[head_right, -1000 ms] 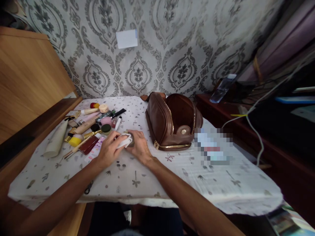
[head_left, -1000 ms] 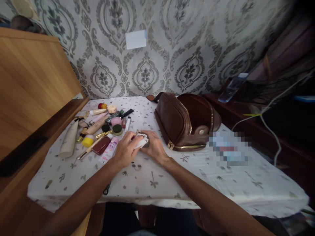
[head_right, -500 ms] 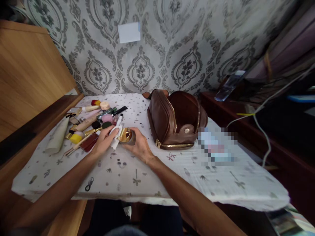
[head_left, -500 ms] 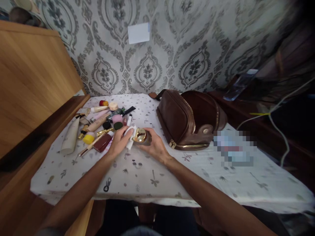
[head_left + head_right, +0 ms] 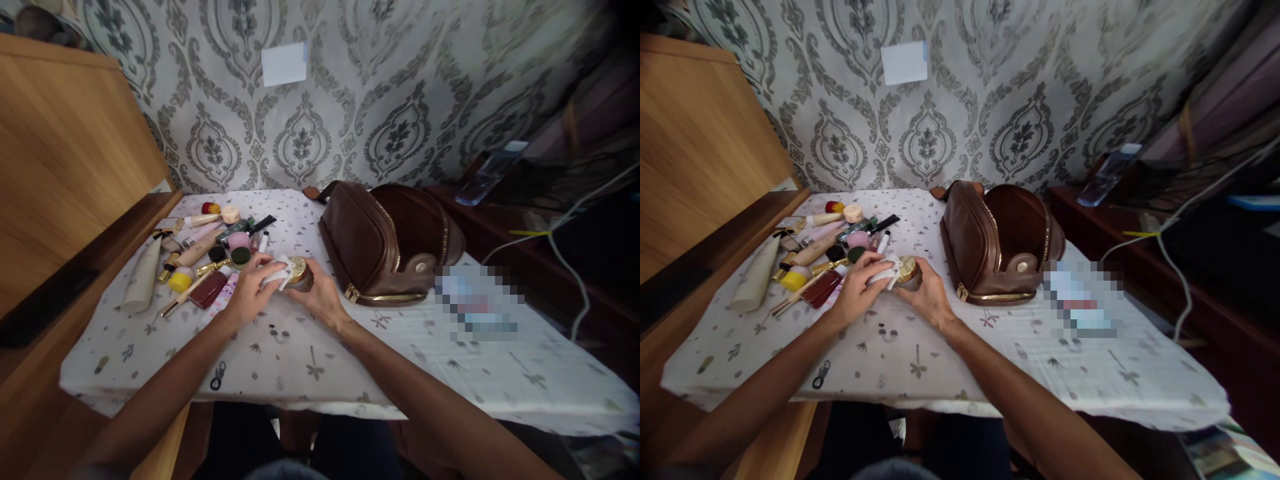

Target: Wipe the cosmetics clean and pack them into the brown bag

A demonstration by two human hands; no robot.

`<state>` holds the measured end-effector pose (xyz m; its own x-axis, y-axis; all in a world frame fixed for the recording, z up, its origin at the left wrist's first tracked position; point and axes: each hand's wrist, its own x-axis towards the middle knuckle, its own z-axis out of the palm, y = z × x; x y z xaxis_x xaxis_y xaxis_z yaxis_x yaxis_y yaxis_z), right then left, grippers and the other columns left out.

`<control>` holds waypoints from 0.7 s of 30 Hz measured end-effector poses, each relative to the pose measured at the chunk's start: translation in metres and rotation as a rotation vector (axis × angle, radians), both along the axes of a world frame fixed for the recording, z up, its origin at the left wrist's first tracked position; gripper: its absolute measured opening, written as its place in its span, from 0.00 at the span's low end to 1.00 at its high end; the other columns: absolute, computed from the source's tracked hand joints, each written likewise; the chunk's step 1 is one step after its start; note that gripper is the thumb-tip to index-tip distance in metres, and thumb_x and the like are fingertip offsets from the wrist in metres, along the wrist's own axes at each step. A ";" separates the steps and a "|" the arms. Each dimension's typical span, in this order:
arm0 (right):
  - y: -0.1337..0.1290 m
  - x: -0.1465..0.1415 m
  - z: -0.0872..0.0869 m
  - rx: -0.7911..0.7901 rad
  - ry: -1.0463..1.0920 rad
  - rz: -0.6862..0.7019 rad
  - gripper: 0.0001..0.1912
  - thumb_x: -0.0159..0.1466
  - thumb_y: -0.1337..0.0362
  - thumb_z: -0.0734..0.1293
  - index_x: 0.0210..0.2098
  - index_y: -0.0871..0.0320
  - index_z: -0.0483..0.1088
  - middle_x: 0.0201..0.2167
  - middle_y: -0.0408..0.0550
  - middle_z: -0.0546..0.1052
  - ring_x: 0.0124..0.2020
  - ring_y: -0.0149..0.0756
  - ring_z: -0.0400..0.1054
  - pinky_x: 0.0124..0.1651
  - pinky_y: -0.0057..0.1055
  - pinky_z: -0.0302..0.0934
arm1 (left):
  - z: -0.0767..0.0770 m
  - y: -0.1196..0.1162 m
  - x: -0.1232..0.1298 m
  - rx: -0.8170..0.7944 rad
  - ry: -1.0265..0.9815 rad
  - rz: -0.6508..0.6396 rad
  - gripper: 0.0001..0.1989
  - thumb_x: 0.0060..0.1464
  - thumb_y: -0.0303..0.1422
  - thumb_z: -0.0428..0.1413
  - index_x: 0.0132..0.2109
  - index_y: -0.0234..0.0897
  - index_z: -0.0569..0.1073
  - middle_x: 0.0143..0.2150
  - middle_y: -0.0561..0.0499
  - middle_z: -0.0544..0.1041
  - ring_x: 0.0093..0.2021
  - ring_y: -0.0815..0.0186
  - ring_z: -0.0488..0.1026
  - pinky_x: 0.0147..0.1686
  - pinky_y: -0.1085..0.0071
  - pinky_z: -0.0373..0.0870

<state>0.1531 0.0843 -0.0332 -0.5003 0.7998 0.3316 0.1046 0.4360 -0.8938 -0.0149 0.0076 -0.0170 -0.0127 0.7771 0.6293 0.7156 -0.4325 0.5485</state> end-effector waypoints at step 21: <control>-0.001 -0.001 0.005 -0.432 0.291 0.187 0.27 0.52 0.54 0.77 0.48 0.54 0.68 0.48 0.48 0.77 0.53 0.43 0.69 0.60 0.42 0.61 | 0.001 0.005 0.004 -0.159 -0.261 0.040 0.14 0.64 0.34 0.51 0.51 0.36 0.77 0.46 0.45 0.78 0.48 0.59 0.73 0.52 0.63 0.68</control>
<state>0.1524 0.0829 -0.0287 -0.5836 0.8001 0.1389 -0.2170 0.0111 -0.9761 -0.0107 0.0123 -0.0155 -0.1907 0.8610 0.4715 0.5563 -0.3010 0.7746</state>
